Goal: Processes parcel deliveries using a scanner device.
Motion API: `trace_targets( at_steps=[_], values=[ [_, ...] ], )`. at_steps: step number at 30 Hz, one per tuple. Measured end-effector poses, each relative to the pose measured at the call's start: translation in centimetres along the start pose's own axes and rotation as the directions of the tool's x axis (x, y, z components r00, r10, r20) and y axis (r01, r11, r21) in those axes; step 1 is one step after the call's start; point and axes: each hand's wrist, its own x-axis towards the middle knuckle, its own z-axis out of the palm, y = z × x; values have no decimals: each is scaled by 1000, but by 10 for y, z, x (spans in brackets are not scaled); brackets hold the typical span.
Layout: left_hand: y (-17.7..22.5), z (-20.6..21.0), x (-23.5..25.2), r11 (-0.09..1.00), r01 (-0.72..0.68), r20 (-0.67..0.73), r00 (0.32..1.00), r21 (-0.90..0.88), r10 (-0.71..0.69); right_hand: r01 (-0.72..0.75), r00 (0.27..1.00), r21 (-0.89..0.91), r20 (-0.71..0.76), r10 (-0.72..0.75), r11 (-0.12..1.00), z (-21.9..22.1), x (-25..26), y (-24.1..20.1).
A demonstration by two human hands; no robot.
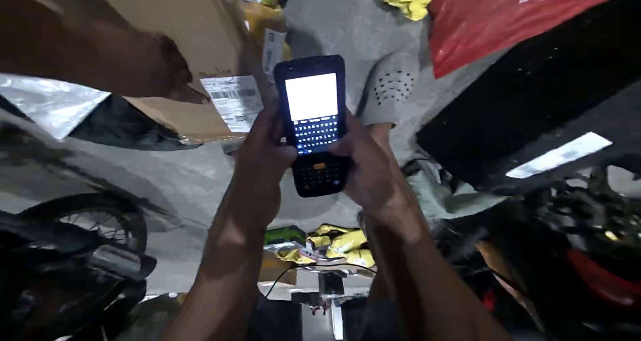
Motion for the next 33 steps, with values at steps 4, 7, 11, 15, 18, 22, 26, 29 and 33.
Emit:
trace_targets(
  at_steps=[4, 7, 11, 15, 18, 22, 26, 29, 33],
  values=[
    [10, 1, 4, 991, 114, 28, 993, -65, -113, 12, 1000, 0, 10, -12, 1000, -3, 1, 4],
    [-1, -2, 6, 995, 59, 36, 998, -77, -56, -17, 1000, -1, -11, 17, 1000, -2, 2, 4],
    [-10, -6, 6, 997, 23, -8, 1000, 79, -23, -5, 998, -117, -61, -2, 993, 3, 5, 5],
    [-2, -3, 4, 977, 82, -60, 996, 196, -72, -4, 997, -81, -78, -3, 997, 4, 7, 8],
    [-1, -3, 3, 980, 90, -77, 994, 176, -78, -3, 997, -93, -83, -5, 996, 6, 8, 11],
    [-7, -7, 1, 989, 40, -79, 996, 139, -29, 21, 999, -98, -46, -25, 995, 6, 8, 16],
    [-11, -10, 0, 993, 7, -82, 997, 117, 3, 30, 999, -67, -13, -31, 997, 5, 9, 21],
    [-10, -12, -3, 996, 45, -92, 995, 80, -37, 14, 1000, -57, -5, -14, 998, 7, 9, 23],
    [-12, -15, -6, 997, 50, -129, 991, 63, -42, -9, 1000, -60, 0, 9, 998, 11, 9, 24]
  ],
)
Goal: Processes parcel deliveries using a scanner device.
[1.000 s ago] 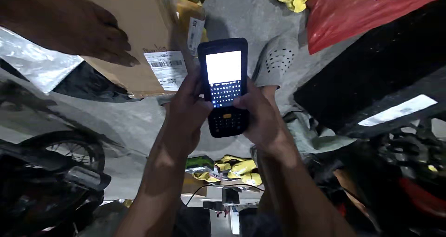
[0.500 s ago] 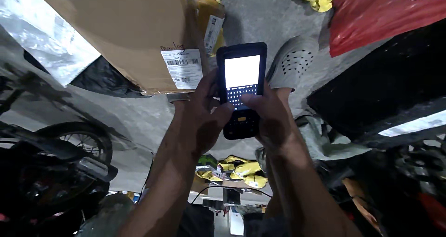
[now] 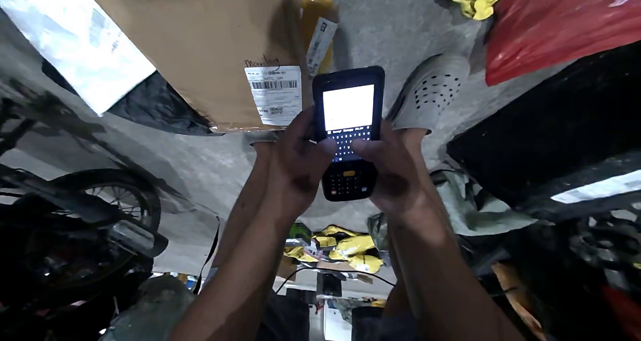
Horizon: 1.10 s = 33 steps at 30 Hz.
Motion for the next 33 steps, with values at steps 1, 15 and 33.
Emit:
trace_targets(
  at_steps=[1, 15, 33],
  values=[
    [-1, -1, 0, 1000, -12, 2, 1000, 2, 12, 15, 1000, -5, 13, -15, 1000, 0, 0, 1],
    [-12, -1, -4, 996, -59, 58, 996, -62, 63, -35, 988, -132, -152, 15, 991, 3, 1, 1],
    [-16, 5, -8, 975, 188, 88, 980, -114, -179, 6, 1000, -84, 28, -4, 996, -15, -1, 14]
  ],
)
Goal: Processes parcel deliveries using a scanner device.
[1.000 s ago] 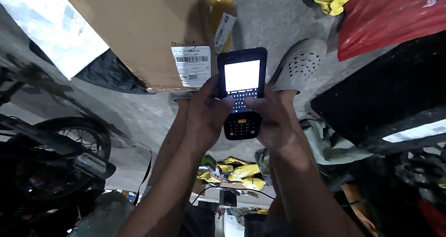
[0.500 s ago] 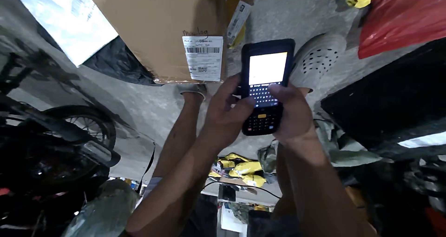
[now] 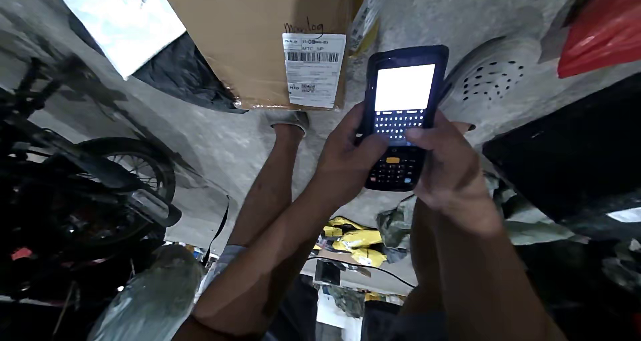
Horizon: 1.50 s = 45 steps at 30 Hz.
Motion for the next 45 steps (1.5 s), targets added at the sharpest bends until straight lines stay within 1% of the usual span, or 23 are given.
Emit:
trace_targets(
  at_steps=[10, 14, 22, 29, 35, 39, 45],
  values=[
    [-3, -10, -1, 998, -60, 14, 998, -23, 61, 23, 999, 45, 30, -24, 999, 5, 2, 3],
    [1, -11, -4, 998, -31, 8, 999, -50, 32, 27, 997, 40, 73, -30, 999, 6, 2, 3],
    [-1, -14, -3, 998, -51, -8, 999, -43, 51, 32, 994, 17, 107, -33, 999, 7, 2, 4],
    [2, -18, -4, 1000, -30, -5, 1000, -1, 29, 24, 997, -22, 75, -23, 999, 12, 3, 2],
    [4, -17, -3, 999, -38, -16, 999, -31, 37, 32, 996, 23, 84, -34, 999, 10, 4, 5],
    [3, -18, -3, 998, -49, -3, 999, -49, 49, 39, 994, 48, 102, -43, 998, 8, 5, 5],
    [2, -21, -3, 997, -41, 30, 999, -64, 43, 28, 991, 137, 126, -46, 990, 9, 3, 3]
  ],
)
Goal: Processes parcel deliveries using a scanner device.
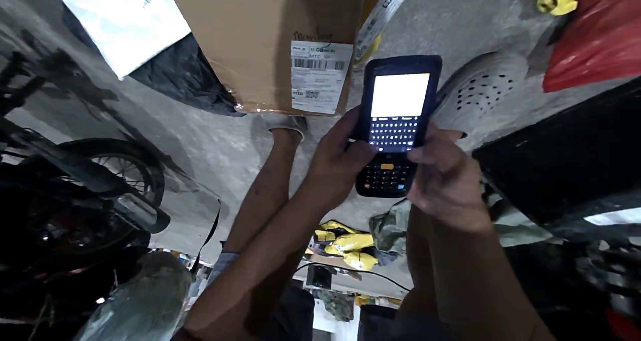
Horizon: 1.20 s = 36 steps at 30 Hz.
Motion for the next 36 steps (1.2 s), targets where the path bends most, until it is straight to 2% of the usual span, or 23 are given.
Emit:
trace_targets(
  at_steps=[4, 12, 15, 18, 21, 24, 28, 36],
  values=[
    [-6, -1, 1, 999, -32, 0, 999, 1, 32, 11, 999, 35, 32, -12, 999, 0, 0, 0],
    [-10, 1, 3, 998, -59, -12, 998, -22, 59, -18, 996, -123, -90, 6, 992, 6, 0, -2],
    [-9, 4, 3, 998, -45, -38, 998, -34, 44, 8, 997, -83, -81, -15, 997, 4, 0, 0],
    [-9, 11, 1, 998, -61, -101, 993, 1, 60, 11, 997, -60, -75, -15, 998, 4, 0, 0],
    [-7, 20, -1, 997, -49, -202, 977, 67, 62, -19, 992, -48, -128, 13, 999, 9, 3, -1],
    [-7, 21, -1, 995, -61, -188, 979, 84, 76, -47, 980, -54, -195, 36, 997, 13, 4, -2],
    [-8, 20, -1, 995, -63, -162, 984, 72, 74, -24, 985, -14, -174, 21, 1000, 10, 1, -1],
    [-5, 21, 0, 998, -9, -172, 985, 60, 19, -28, 980, -57, -200, 16, 998, 12, 4, 0]
  ],
)
